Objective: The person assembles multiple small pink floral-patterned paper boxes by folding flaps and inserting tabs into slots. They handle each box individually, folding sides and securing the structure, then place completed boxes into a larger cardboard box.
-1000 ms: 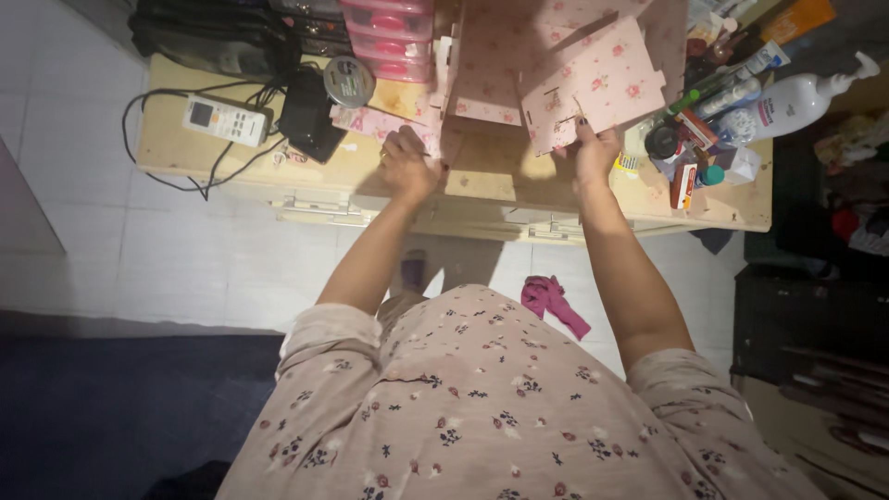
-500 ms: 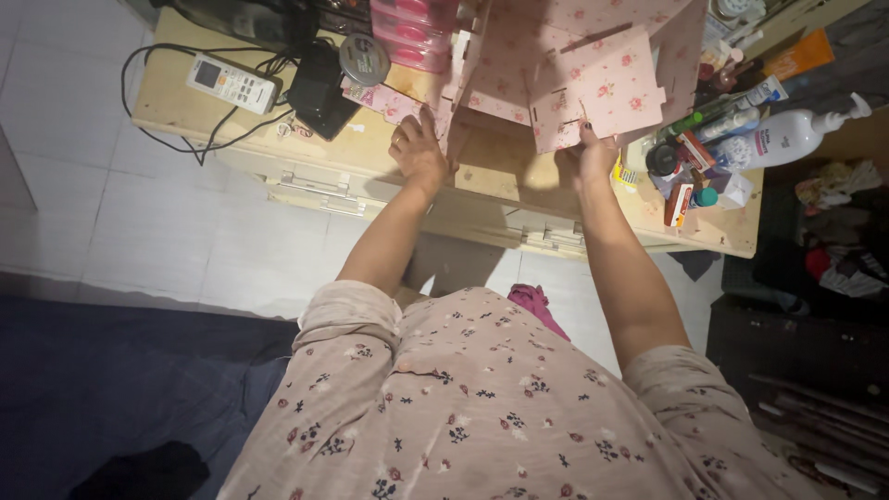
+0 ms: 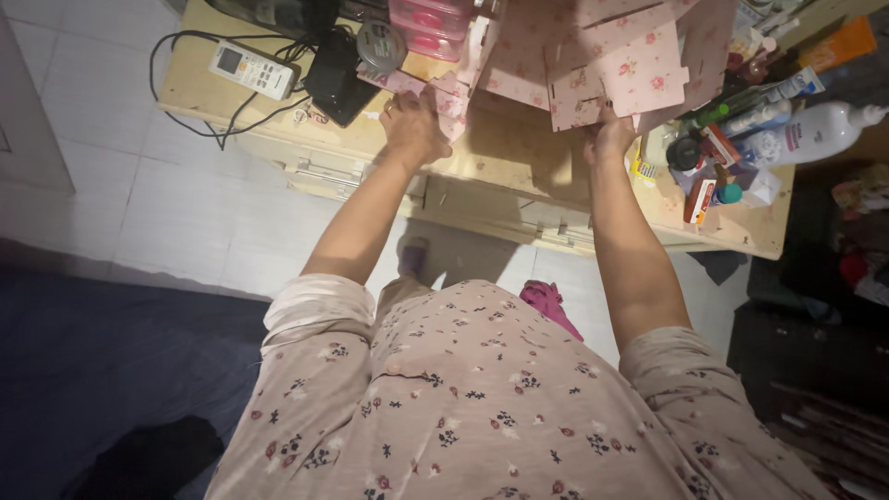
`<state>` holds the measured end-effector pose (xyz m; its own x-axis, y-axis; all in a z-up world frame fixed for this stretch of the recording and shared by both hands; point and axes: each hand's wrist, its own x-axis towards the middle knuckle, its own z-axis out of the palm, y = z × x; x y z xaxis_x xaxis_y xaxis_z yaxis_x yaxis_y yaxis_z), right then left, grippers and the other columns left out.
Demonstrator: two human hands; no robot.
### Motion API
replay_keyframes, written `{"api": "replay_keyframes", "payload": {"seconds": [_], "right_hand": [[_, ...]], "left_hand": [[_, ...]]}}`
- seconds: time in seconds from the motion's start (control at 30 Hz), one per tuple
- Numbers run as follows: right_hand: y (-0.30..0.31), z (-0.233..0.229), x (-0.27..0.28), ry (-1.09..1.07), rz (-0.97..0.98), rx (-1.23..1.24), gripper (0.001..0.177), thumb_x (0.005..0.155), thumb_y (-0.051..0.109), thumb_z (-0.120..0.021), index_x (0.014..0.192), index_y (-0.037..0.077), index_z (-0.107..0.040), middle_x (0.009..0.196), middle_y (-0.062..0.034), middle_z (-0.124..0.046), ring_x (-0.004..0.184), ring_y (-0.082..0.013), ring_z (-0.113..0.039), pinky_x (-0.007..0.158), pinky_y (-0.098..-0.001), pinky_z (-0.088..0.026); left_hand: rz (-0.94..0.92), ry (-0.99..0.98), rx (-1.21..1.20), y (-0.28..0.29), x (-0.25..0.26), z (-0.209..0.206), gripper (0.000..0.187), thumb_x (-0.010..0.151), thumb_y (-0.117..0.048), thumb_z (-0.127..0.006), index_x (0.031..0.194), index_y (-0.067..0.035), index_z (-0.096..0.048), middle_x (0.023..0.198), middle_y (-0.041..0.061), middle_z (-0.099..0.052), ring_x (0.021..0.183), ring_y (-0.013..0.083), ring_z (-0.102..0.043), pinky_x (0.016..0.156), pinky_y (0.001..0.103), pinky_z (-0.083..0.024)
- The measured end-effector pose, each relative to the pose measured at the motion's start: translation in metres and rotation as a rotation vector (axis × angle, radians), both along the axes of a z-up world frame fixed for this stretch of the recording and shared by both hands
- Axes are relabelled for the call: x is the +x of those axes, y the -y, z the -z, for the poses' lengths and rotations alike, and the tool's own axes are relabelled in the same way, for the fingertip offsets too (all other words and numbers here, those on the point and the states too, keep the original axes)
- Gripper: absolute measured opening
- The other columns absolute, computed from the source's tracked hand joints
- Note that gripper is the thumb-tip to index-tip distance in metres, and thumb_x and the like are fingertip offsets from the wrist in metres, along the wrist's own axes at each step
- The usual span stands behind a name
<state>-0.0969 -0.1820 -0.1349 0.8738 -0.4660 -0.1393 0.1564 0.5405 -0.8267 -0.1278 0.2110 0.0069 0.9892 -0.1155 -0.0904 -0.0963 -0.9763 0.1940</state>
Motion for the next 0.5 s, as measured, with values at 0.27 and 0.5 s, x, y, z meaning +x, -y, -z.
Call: {"api": "replay_keyframes", "payload": {"seconds": [0.27,0.5], "right_hand": [[-0.011,-0.014,-0.004,-0.047,0.002,-0.017,0.031,0.095,0.001,-0.063,0.126,0.006,-0.06,0.115,-0.0133,-0.068,0.093,-0.0299,-0.073,0.063,-0.0437,-0.064],[-0.022,-0.029,-0.017,-0.003,0.009,-0.147,0.033,0.097,0.003,-0.062,0.13,0.003,-0.06,0.116,-0.0125,-0.069,0.098,-0.0279,-0.075,0.073,-0.0441,-0.069]], "left_hand": [[0.039,-0.072,0.068,0.001,0.007,-0.054,0.1,0.074,-0.05,-0.078,0.15,-0.013,-0.025,0.148,0.031,-0.038,0.14,0.0513,-0.029,0.104,0.064,-0.028],[0.115,-0.391,0.302,0.002,0.014,-0.111,0.103,0.07,-0.043,-0.079,0.156,-0.007,-0.038,0.152,0.017,-0.048,0.146,0.0496,-0.031,0.111,0.065,-0.027]]}}
